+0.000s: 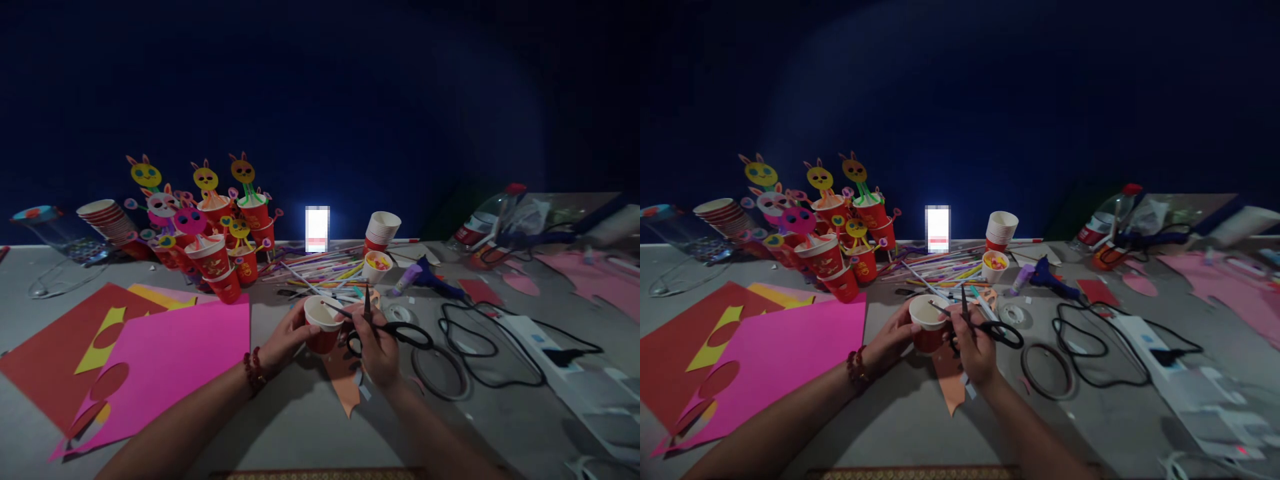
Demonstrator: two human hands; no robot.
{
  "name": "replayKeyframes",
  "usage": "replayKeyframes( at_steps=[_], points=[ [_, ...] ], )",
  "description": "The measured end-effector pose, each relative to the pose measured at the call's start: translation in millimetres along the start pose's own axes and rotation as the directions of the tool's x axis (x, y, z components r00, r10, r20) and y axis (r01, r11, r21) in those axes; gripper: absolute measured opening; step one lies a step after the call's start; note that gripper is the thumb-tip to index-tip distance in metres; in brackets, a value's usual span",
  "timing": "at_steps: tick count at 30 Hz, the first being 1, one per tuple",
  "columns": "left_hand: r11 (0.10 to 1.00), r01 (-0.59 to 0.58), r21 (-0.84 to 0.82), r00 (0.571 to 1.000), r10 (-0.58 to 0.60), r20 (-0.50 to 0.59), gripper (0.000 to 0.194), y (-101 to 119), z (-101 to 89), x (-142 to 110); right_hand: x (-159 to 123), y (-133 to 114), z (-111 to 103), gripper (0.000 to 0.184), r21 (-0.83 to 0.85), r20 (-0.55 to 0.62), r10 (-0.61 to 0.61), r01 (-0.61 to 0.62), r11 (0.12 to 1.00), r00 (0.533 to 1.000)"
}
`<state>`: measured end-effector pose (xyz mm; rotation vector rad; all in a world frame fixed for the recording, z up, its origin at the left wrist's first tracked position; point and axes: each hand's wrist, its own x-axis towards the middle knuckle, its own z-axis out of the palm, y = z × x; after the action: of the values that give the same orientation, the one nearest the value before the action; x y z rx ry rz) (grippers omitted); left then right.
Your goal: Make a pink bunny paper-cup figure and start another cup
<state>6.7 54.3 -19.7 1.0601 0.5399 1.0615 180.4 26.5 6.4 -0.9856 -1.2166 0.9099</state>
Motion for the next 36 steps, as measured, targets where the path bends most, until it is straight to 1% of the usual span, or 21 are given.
replayKeyframes(
  at_steps=[2, 4, 6, 8, 10, 13, 16, 18, 20, 22, 24, 26, 28, 30, 32, 33, 36],
  points=[
    [1.000, -0.017, 0.015, 1.000, 0.017, 0.000, 0.057, 0, 0.6, 0, 0, 0, 0, 0.025, 0.008, 0.011, 0.004, -0.004, 1.000, 1.000],
    [0.996, -0.058, 0.061, 0.998, 0.058, -0.003, 0.061, 2, 2.2, 0, 0, 1, 0, 0.024, 0.038, 0.027, 0.026, -0.027, 0.999, 0.999],
    [0.981, -0.120, 0.150, 0.992, 0.124, -0.020, 0.064, 5, 4.4, -1, 0, 3, 0, 0.024, 0.053, 0.042, 0.049, -0.052, 0.997, 0.998],
    [0.941, -0.188, 0.283, 0.979, 0.204, -0.028, 0.061, 9, 5.9, -2, 0, 3, 0, 0.026, 0.051, 0.033, 0.063, -0.065, 0.997, 0.997],
    [0.867, -0.252, 0.430, 0.960, 0.280, -0.002, 0.050, 11, 6.3, -4, 1, 2, 1, 0.027, 0.059, 0.019, 0.074, -0.075, 0.995, 0.997],
    [0.716, -0.334, 0.613, 0.921, 0.387, 0.049, 0.036, 13, 6.2, -6, 2, 1, 1, 0.028, 0.073, 0.008, 0.080, -0.080, 0.994, 0.997],
    [0.595, -0.381, 0.708, 0.885, 0.456, 0.093, 0.025, 19, 8.1, -7, 1, 4, 1, 0.027, 0.070, 0.004, 0.090, -0.090, 0.993, 0.996],
    [0.555, -0.429, 0.712, 0.873, 0.457, 0.170, 0.014, 24, 10.4, -7, 1, 6, 1, 0.027, 0.069, 0.005, 0.088, -0.089, 0.994, 0.996],
    [0.558, -0.463, 0.689, 0.872, 0.424, 0.244, 0.004, 29, 12.1, -5, 1, 8, 0, 0.026, 0.058, 0.014, 0.086, -0.086, 0.995, 0.996],
    [0.586, -0.457, 0.669, 0.883, 0.390, 0.262, 0.005, 32, 12.3, -4, 1, 7, 0, 0.026, 0.043, 0.015, 0.072, -0.072, 0.996, 0.997],
    [0.613, -0.419, 0.670, 0.900, 0.377, 0.217, 0.007, 34, 10.7, -3, 0, 3, -1, 0.025, 0.030, 0.017, 0.045, -0.046, 0.999, 0.999],
    [0.637, -0.373, 0.675, 0.916, 0.370, 0.156, 0.009, 34, 7.8, -1, -2, -2, -2, 0.026, -0.007, 0.033, -0.010, 0.011, 1.000, 0.999],
    [0.660, -0.324, 0.678, 0.930, 0.354, 0.099, 0.011, 35, 4.6, 0, -5, -6, -4, 0.027, -0.077, 0.096, -0.073, 0.080, 0.994, 0.993],
    [0.673, -0.295, 0.678, 0.936, 0.346, 0.064, 0.013, 36, 2.1, 1, -8, -8, -4, 0.026, -0.145, 0.180, -0.120, 0.147, 0.978, 0.976],
    [0.669, -0.295, 0.682, 0.933, 0.355, 0.055, 0.013, 38, 0.8, 2, -11, -7, -4, 0.026, -0.173, 0.242, -0.138, 0.183, 0.968, 0.960],
    [0.660, -0.304, 0.687, 0.930, 0.364, 0.062, 0.013, 39, 0.7, 2, -11, -6, -4, 0.027, -0.174, 0.251, -0.146, 0.193, 0.966, 0.957],
    [0.623, -0.341, 0.704, 0.916, 0.388, 0.099, 0.012, 40, 1.3, 1, -12, -2, -3, 0.027, -0.182, 0.230, -0.151, 0.195, 0.964, 0.961]
  ],
)
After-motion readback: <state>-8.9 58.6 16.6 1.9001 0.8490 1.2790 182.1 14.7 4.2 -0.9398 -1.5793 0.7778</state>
